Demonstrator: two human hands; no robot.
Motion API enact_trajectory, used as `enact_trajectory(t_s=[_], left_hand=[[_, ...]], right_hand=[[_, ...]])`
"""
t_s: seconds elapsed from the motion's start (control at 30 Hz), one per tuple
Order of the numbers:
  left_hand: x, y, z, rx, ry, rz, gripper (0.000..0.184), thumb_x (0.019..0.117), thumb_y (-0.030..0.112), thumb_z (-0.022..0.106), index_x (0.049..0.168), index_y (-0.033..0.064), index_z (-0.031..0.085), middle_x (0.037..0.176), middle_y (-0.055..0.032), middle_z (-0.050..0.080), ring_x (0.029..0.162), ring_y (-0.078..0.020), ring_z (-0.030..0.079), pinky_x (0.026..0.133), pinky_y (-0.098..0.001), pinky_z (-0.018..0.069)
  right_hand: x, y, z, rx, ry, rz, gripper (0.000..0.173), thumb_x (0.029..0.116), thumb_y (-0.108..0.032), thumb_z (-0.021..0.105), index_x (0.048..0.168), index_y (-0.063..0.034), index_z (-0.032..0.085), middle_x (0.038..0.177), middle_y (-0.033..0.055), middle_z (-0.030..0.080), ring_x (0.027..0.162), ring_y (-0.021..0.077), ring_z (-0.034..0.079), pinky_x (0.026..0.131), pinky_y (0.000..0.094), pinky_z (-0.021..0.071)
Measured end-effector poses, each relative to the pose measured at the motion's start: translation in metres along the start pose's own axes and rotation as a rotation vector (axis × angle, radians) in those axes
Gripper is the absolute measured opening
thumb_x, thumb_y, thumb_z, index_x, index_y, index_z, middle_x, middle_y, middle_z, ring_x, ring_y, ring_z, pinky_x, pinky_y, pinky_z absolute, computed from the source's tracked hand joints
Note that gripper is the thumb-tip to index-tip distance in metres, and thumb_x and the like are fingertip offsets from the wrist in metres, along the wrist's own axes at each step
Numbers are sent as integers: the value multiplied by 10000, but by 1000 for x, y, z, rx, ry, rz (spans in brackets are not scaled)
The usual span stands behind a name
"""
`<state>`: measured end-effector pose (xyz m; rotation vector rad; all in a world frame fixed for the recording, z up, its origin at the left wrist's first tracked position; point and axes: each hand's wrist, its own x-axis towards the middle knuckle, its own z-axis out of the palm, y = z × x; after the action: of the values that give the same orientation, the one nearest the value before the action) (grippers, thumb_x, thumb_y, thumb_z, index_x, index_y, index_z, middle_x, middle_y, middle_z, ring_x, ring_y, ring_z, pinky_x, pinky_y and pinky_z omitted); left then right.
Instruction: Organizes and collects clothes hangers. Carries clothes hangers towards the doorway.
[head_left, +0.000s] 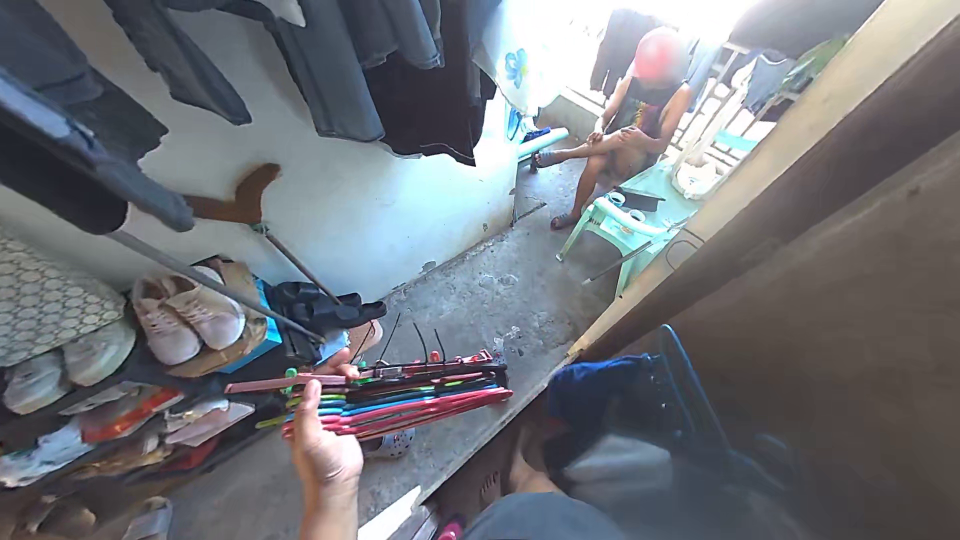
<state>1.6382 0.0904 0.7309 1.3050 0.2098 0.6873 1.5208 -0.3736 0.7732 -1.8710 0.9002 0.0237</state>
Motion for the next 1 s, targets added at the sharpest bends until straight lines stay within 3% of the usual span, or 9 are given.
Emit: enact_trajectory(t_s=[0.07, 0.13, 0.23, 0.37, 0.53, 0.6, 0.73, 0.87, 1.0], left_hand=[[15, -7, 2, 34, 33, -3, 461, 1061, 245, 211, 1165, 96, 636, 1043, 60, 723, 971, -62, 671, 917, -224, 531], [31, -11, 6, 64, 75, 10, 438, 1048, 225, 215, 1166, 90, 615, 1050, 59, 716, 976, -55, 665, 927, -223, 524], [48, -6, 6, 118, 154, 37, 445, 1050, 239, 223, 1188, 75, 614, 1072, 49, 710, 994, -55, 655, 944, -231, 513], [60, -9, -5, 195, 278, 65, 458, 1040, 265, 283, 1287, 44, 600, 1024, 41, 704, 971, -68, 656, 931, -245, 520], [60, -27, -6, 315, 373, 35, 479, 1047, 246, 315, 1393, -1, 535, 1120, 10, 698, 1040, -56, 635, 954, -223, 488], [58, -31, -7, 318, 396, 46, 503, 1037, 260, 335, 1425, -12, 503, 1227, -40, 703, 1154, -91, 628, 1008, -252, 473], [58, -43, -9, 256, 281, 120, 560, 1032, 335, 444, 1454, -33, 454, 1359, -106, 650, 1307, -202, 578, 1136, -357, 423], [68, -55, 14, 202, 103, 244, 391, 1011, 364, 559, 1310, 121, 625, 1152, 5, 723, 1062, -144, 678, 1017, -312, 511], [77, -66, 64, 114, -161, 211, 333, 979, 394, 633, 1258, 213, 640, 1012, 52, 744, 944, -110, 703, 993, -301, 530]], right_hand=[[23, -36, 11, 25, -40, 118, 300, 1062, 27, 387, 1272, 141, 567, 1052, 105, 682, 785, 45, 588, 784, 207, 485], [81, 19, 10, 200, -206, -372, 304, 1052, -69, 417, 1204, 111, 607, 997, 3, 710, 713, -55, 594, 641, 125, 499], [122, -14, 34, 289, -242, -415, 288, 1057, -129, 431, 1203, 7, 639, 929, -129, 705, 665, -94, 571, 620, 110, 493], [158, -68, 54, 326, -279, -479, 293, 1059, -121, 414, 1253, -9, 603, 817, -157, 644, 624, -57, 565, 597, 137, 504], [186, -118, 60, 351, -283, -546, 304, 1042, -107, 412, 1280, -16, 577, 767, -159, 604, 603, -39, 559, 597, 143, 510], [195, -128, 63, 344, -264, -545, 309, 1042, -109, 421, 1285, -9, 583, 753, -143, 587, 595, -24, 554, 596, 150, 508], [206, -141, 61, 260, -290, -612, 327, 1039, -106, 426, 1300, 8, 586, 772, -137, 605, 616, -19, 562, 605, 169, 514], [207, -149, 70, 213, -289, -602, 326, 1023, -86, 435, 1269, 12, 626, 734, -134, 599, 597, -26, 537, 585, 169, 493], [210, -158, 89, 172, -354, -570, 328, 1014, -79, 450, 1259, 19, 645, 761, -103, 615, 598, -28, 525, 578, 162, 484]])
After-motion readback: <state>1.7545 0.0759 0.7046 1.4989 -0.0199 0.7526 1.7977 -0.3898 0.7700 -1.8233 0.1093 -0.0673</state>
